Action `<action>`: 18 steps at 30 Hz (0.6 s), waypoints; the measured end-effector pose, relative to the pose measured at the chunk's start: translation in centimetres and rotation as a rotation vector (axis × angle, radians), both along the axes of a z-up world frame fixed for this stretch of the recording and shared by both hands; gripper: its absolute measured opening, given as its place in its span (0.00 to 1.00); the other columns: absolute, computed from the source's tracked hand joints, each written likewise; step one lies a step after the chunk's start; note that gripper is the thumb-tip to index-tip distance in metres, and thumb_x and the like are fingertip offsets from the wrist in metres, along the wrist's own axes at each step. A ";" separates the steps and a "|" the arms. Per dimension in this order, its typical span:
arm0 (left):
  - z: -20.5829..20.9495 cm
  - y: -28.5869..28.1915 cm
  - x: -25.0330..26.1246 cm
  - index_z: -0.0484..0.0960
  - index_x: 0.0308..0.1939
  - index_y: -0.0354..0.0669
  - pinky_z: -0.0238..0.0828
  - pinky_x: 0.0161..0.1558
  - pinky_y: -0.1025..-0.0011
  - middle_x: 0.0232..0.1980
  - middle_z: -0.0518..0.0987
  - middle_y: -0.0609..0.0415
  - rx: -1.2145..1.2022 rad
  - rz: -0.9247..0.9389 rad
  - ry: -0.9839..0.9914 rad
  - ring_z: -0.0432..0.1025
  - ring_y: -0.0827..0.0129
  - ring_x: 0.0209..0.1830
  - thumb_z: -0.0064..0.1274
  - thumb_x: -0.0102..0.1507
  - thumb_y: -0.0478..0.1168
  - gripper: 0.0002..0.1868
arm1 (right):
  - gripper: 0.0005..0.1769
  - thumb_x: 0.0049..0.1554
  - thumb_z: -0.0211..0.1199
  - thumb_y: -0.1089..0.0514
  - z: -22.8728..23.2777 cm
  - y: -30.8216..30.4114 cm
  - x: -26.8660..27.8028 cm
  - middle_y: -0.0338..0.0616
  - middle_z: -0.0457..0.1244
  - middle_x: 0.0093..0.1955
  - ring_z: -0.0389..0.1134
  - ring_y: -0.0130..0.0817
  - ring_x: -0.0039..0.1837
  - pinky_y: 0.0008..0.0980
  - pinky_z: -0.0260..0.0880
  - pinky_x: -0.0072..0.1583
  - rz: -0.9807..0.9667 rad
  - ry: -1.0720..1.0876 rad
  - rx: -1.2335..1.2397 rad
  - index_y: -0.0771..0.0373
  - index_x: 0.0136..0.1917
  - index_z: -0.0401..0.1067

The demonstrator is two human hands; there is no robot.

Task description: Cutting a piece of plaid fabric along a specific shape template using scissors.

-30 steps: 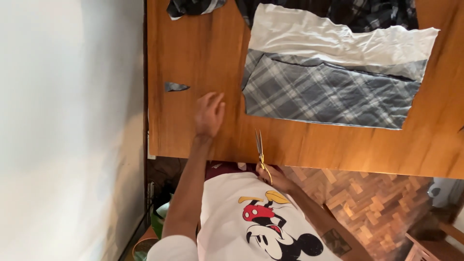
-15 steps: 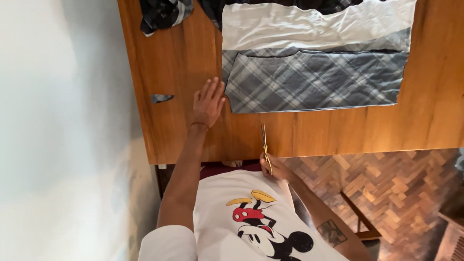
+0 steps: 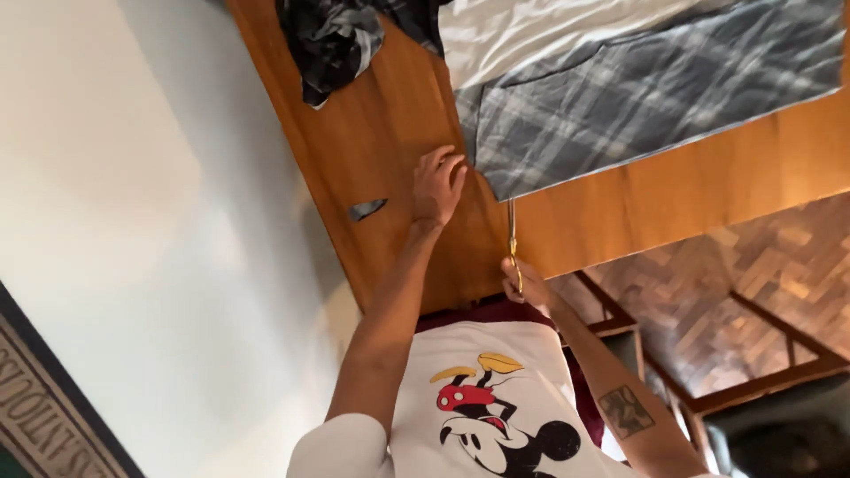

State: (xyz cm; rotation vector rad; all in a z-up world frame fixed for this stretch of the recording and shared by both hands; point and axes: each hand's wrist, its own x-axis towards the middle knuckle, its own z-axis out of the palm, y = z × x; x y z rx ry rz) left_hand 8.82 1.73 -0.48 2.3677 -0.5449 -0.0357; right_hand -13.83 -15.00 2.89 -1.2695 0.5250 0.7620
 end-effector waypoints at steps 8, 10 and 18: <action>0.1 -1.6 1.6 0.85 0.39 0.46 0.69 0.52 0.55 0.46 0.76 0.53 -0.111 0.128 0.076 0.71 0.54 0.49 0.60 0.66 0.47 0.09 | 0.35 0.62 0.35 0.21 1.1 5.0 3.5 0.35 0.48 0.23 0.45 0.24 0.26 0.28 0.43 0.30 -0.045 -0.002 0.253 0.55 0.45 0.55; -0.1 -1.8 1.7 0.85 0.39 0.46 0.69 0.52 0.55 0.45 0.77 0.53 -0.129 0.135 0.070 0.71 0.54 0.49 0.60 0.66 0.46 0.09 | 0.36 0.62 0.34 0.20 0.7 5.3 5.4 0.35 0.48 0.23 0.45 0.24 0.26 0.28 0.44 0.31 -0.016 0.012 0.280 0.55 0.45 0.53; 0.6 -1.6 2.2 0.86 0.39 0.39 0.73 0.29 0.66 0.30 0.83 0.53 -0.183 0.257 0.603 0.77 0.64 0.25 0.56 0.68 0.53 0.19 | 0.39 0.59 0.34 0.17 -1.1 6.0 9.2 0.36 0.47 0.23 0.47 0.25 0.26 0.28 0.44 0.31 -0.131 -0.058 0.200 0.56 0.46 0.55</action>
